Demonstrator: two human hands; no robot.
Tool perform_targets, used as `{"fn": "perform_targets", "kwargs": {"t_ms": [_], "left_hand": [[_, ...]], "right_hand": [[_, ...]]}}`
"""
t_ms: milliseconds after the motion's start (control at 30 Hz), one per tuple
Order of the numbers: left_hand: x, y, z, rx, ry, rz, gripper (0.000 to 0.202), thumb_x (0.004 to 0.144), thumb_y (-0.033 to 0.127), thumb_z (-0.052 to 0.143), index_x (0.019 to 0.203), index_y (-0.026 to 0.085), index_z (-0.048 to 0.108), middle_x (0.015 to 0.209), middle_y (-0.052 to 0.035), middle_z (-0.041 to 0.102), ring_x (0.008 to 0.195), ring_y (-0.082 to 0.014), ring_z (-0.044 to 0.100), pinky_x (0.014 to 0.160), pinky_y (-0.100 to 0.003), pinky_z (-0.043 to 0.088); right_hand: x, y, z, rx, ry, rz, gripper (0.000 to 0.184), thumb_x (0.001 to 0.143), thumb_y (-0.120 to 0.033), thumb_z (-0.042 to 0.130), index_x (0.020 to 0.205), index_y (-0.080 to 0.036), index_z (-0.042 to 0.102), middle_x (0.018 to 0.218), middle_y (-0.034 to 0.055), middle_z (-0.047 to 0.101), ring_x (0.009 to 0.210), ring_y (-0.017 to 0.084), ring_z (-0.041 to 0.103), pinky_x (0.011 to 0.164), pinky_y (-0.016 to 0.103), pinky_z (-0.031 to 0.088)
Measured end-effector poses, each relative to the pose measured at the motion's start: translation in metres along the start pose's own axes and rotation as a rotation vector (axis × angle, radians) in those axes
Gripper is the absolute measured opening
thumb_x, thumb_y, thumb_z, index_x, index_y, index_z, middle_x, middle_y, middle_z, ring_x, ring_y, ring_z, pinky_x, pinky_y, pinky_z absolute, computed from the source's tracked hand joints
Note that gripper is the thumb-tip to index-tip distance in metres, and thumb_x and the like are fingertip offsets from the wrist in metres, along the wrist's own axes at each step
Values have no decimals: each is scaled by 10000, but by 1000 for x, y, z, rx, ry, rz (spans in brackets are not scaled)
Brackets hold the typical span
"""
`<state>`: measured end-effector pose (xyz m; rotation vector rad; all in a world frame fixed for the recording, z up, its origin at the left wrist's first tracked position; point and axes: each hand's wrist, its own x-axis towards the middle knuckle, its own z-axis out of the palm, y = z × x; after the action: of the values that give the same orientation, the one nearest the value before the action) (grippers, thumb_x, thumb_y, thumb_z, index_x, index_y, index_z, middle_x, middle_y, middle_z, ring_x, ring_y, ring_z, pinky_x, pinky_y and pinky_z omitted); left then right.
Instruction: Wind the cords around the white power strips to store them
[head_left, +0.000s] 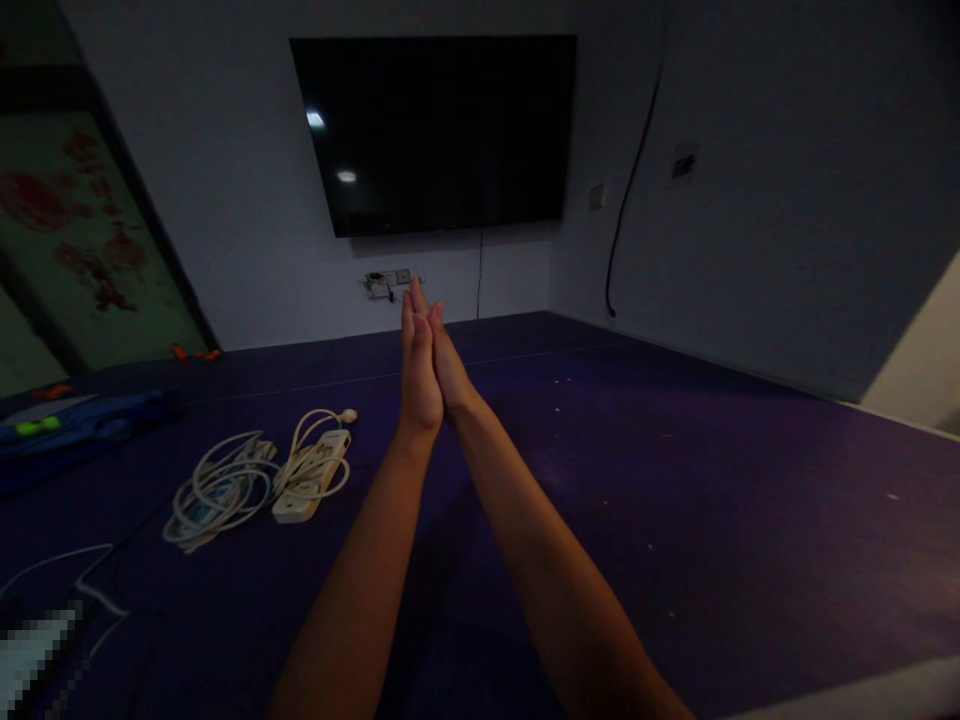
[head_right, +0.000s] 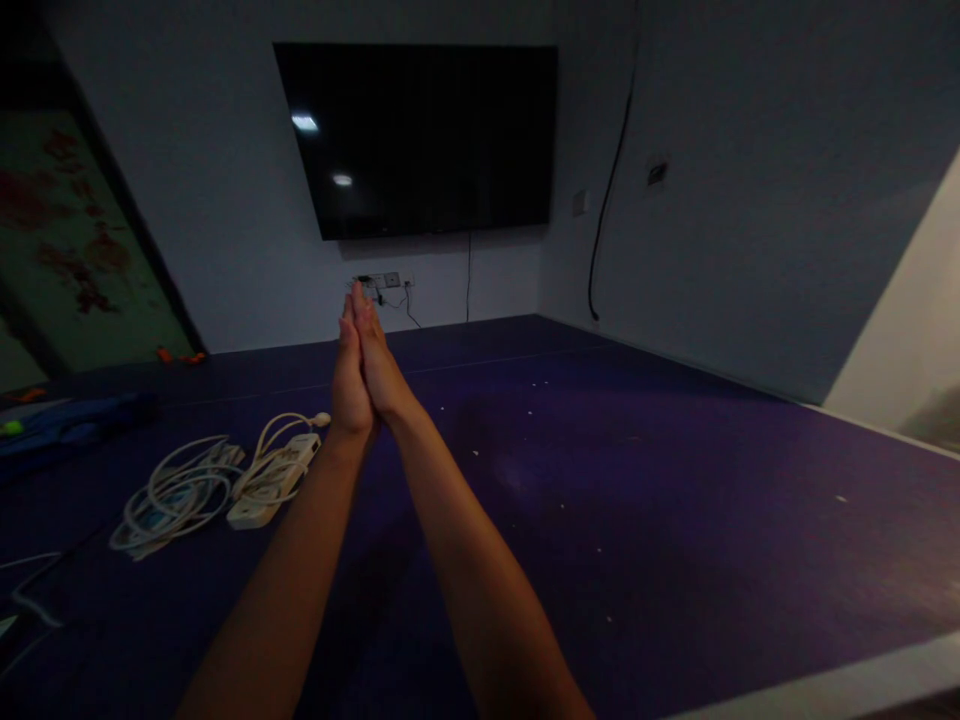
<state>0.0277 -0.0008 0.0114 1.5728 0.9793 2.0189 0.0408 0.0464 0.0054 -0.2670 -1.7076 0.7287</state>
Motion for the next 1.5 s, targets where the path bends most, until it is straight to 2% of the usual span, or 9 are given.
{"fn": "perform_targets", "kwargs": {"t_ms": [200, 333, 467, 600, 767, 900, 1067, 1267, 1500], "left_hand": [[9, 9, -25, 341, 108, -41, 528, 956, 319, 17, 1482, 319, 68, 1528, 89, 239, 1398, -117, 200, 1115, -320, 304], [12, 11, -35, 327, 148, -28, 516, 960, 343, 81, 1475, 350, 113, 1519, 99, 261, 1391, -147, 238, 1104, -320, 330], [9, 11, -29, 302, 68, -62, 552, 945, 346, -37, 1486, 290, 58, 1550, 94, 163, 1402, -90, 165, 1113, -253, 277], [-1, 10, -15, 49, 20, -6, 564, 955, 375, 50, 1486, 196, 111, 1561, 20, 146, 1408, -79, 142, 1136, -247, 200], [-11, 11, -6, -207, -4, 67, 535, 939, 396, 302, 1447, 233, 265, 1549, 0, 200, 1415, -109, 159, 1161, -314, 126], [-5, 9, -13, -258, 33, 48, 522, 934, 375, 319, 1432, 220, 299, 1545, -15, 214, 1410, -110, 178, 1157, -307, 139], [6, 8, -30, -290, 84, -8, 512, 912, 416, 387, 1402, 271, 354, 1540, 5, 237, 1407, -120, 197, 1140, -282, 188], [8, 29, -55, -245, -52, -210, 485, 902, 520, 347, 1203, 223, 584, 1445, -57, 424, 1357, -223, 328, 1090, -417, 290], [10, 52, -90, -330, -192, -442, 623, 883, 566, 279, 954, 110, 697, 1201, -153, 624, 1171, -293, 532, 963, -477, 426]], "right_hand": [[-8, -11, 24, 238, -52, 64, 724, 904, -638, 172, 1490, -213, 173, 1545, -28, 166, 1423, 127, 118, 1178, 342, 142], [-11, -19, 31, 234, -86, 73, 767, 884, -669, 208, 1486, -194, 183, 1543, -18, 162, 1419, 110, 135, 1175, 311, 133], [-11, -22, 25, 242, -44, 93, 782, 862, -698, 234, 1480, -219, 211, 1537, -26, 199, 1423, 134, 127, 1174, 327, 124], [-10, -26, 12, 355, 19, 74, 780, 849, -702, 263, 1475, -238, 229, 1526, -30, 243, 1428, 159, 118, 1173, 352, 107], [-11, -32, 3, 470, 62, 65, 823, 801, -721, 359, 1463, -240, 270, 1514, -32, 278, 1432, 171, 111, 1174, 329, 61], [-13, -34, 9, 483, 43, 103, 763, 807, -700, 374, 1447, -291, 305, 1511, -58, 280, 1434, 181, 101, 1176, 362, 52], [-13, -35, 16, 464, -34, 143, 747, 802, -667, 428, 1411, -237, 395, 1506, -11, 303, 1425, 200, 157, 1178, 364, 89], [-12, -42, -17, 564, -67, 337, 638, 873, -657, 249, 1211, -243, 599, 1375, 45, 508, 1330, 248, 381, 1108, 485, 254], [-14, -53, -55, 623, -70, 530, 679, 924, -587, 139, 996, -171, 671, 1139, 132, 666, 1022, 227, 637, 951, 450, 444]]}}
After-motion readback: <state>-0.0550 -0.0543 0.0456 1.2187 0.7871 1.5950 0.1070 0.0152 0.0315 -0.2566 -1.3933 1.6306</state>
